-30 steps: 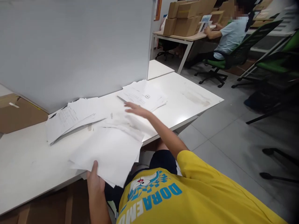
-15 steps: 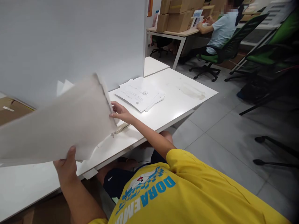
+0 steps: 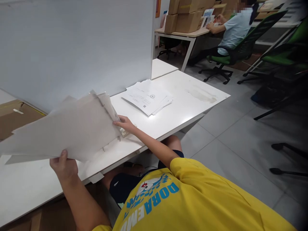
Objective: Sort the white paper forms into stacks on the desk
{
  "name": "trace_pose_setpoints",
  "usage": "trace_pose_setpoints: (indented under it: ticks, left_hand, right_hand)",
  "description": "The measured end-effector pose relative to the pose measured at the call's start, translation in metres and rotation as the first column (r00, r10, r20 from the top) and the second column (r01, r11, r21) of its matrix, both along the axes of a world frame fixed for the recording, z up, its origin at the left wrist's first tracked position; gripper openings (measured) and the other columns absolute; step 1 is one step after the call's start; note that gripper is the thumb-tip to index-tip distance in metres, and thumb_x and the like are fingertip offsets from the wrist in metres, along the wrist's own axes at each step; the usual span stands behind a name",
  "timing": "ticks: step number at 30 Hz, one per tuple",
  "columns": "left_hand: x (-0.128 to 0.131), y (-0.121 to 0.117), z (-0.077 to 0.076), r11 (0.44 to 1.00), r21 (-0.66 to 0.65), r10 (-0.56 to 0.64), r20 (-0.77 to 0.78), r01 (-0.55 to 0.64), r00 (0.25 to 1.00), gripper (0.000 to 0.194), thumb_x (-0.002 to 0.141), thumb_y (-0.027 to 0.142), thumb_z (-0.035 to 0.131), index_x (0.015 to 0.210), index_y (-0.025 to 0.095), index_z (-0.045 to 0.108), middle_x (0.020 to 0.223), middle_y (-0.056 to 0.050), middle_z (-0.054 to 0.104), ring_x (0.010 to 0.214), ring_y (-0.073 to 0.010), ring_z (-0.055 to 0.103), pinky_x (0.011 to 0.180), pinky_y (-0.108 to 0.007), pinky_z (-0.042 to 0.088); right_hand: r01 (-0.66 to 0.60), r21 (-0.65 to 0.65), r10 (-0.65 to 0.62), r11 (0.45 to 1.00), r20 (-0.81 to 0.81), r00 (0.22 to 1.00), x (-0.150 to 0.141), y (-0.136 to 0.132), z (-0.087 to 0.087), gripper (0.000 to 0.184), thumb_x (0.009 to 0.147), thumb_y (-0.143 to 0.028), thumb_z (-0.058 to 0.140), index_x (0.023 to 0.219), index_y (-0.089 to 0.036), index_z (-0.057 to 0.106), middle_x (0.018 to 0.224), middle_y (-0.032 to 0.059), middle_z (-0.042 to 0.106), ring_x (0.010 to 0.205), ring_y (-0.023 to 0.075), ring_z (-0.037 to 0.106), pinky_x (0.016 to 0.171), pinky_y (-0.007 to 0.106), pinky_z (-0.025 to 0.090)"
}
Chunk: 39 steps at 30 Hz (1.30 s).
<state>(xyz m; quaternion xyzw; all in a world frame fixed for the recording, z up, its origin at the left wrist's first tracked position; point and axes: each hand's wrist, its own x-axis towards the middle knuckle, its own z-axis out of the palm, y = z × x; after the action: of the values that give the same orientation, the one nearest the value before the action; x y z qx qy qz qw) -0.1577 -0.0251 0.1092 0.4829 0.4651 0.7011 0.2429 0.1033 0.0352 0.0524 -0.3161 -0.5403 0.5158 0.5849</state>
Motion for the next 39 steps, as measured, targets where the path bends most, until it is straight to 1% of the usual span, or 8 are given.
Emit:
trace_pose_setpoints:
  ticks: [4,13,18,22,25,31,35,39]
  left_hand:
    - [-0.001,0.000,0.005,0.995,0.054,-0.079,-0.022,0.080,0.997,0.054,0.061,0.031,0.072,0.111,0.018,0.061,0.112,-0.007,0.070,0.117,-0.0261,0.060,0.111,-0.047,0.039]
    - [0.002,0.008,0.017,0.982,0.189,0.022,-0.253,0.027,0.967,0.055,0.073,0.028,0.068,0.123,0.011,0.053,0.119,-0.010,0.066,0.124,-0.0219,0.056,0.114,-0.038,0.034]
    - [-0.012,0.016,0.026,0.997,0.067,0.055,-0.274,-0.038,0.960,0.049,0.077,0.035,0.066,0.117,0.010,0.057,0.112,-0.011,0.068,0.115,-0.0226,0.061,0.110,-0.041,0.039]
    - [-0.027,0.017,0.017,0.977,-0.152,0.085,-0.371,-0.150,0.925,0.041,0.073,0.042,0.068,0.100,0.012,0.065,0.102,-0.011,0.071,0.109,-0.0286,0.063,0.105,-0.045,0.044]
    - [-0.026,0.016,0.009,0.982,-0.140,0.066,-0.372,-0.127,0.926,0.043,0.074,0.042,0.067,0.105,0.014,0.065,0.107,-0.010,0.070,0.111,-0.0286,0.063,0.107,-0.045,0.043]
    - [-0.006,0.018,0.010,0.987,0.058,0.161,-0.301,-0.151,0.940,0.053,0.074,0.041,0.067,0.118,0.014,0.060,0.114,-0.011,0.068,0.112,-0.0271,0.065,0.103,-0.044,0.048]
    - [-0.001,0.012,0.024,0.954,0.229,0.258,-0.284,-0.196,0.923,0.052,0.072,0.046,0.067,0.114,0.015,0.062,0.111,-0.009,0.069,0.109,-0.0279,0.066,0.102,-0.045,0.049]
    - [0.000,0.004,0.034,0.947,0.272,0.241,-0.241,-0.173,0.940,0.049,0.070,0.049,0.066,0.107,0.018,0.064,0.102,-0.006,0.070,0.102,-0.0272,0.068,0.098,-0.046,0.051]
  right_hand:
    - [-0.008,0.034,0.010,0.999,-0.035,0.999,-0.006,0.000,0.000,0.046,0.076,-0.058,0.069,0.102,-0.020,0.066,0.103,0.0044,0.067,0.100,0.0225,0.061,0.087,0.033,0.049]
    - [0.028,0.135,-0.059,0.990,0.231,0.971,-0.006,-0.013,0.028,0.049,0.086,-0.059,0.058,0.119,-0.022,0.060,0.116,0.0055,0.065,0.113,0.0259,0.056,0.100,0.039,0.044]
    - [0.062,0.125,-0.090,0.990,0.238,0.967,-0.005,-0.015,0.032,0.050,0.086,-0.058,0.058,0.121,-0.022,0.058,0.113,0.0053,0.066,0.104,0.0252,0.060,0.093,0.038,0.048]
    - [0.045,0.117,-0.069,0.992,0.206,0.976,-0.006,-0.016,0.031,0.056,0.085,-0.059,0.059,0.127,-0.022,0.055,0.124,0.0076,0.063,0.113,0.0268,0.059,0.097,0.039,0.048]
    - [0.048,0.110,-0.068,0.993,0.181,0.981,-0.011,-0.016,0.030,0.057,0.084,-0.060,0.059,0.127,-0.022,0.055,0.129,0.0076,0.062,0.118,0.0266,0.058,0.101,0.039,0.046]
    - [0.115,0.193,-0.152,0.974,0.189,0.970,-0.023,-0.015,0.035,0.040,0.086,-0.056,0.058,0.106,-0.021,0.059,0.097,0.0022,0.065,0.090,0.0199,0.061,0.081,0.031,0.049]
    - [0.200,0.268,-0.261,0.942,0.212,0.942,-0.023,-0.016,0.047,0.039,0.086,-0.060,0.055,0.084,-0.021,0.054,0.067,-0.0043,0.047,0.063,0.0127,0.044,0.063,0.026,0.041]
    - [0.222,0.298,-0.285,0.929,0.187,0.940,-0.020,-0.021,0.057,0.042,0.085,-0.062,0.055,0.077,-0.022,0.048,0.064,-0.0054,0.035,0.060,0.0109,0.034,0.058,0.025,0.034]
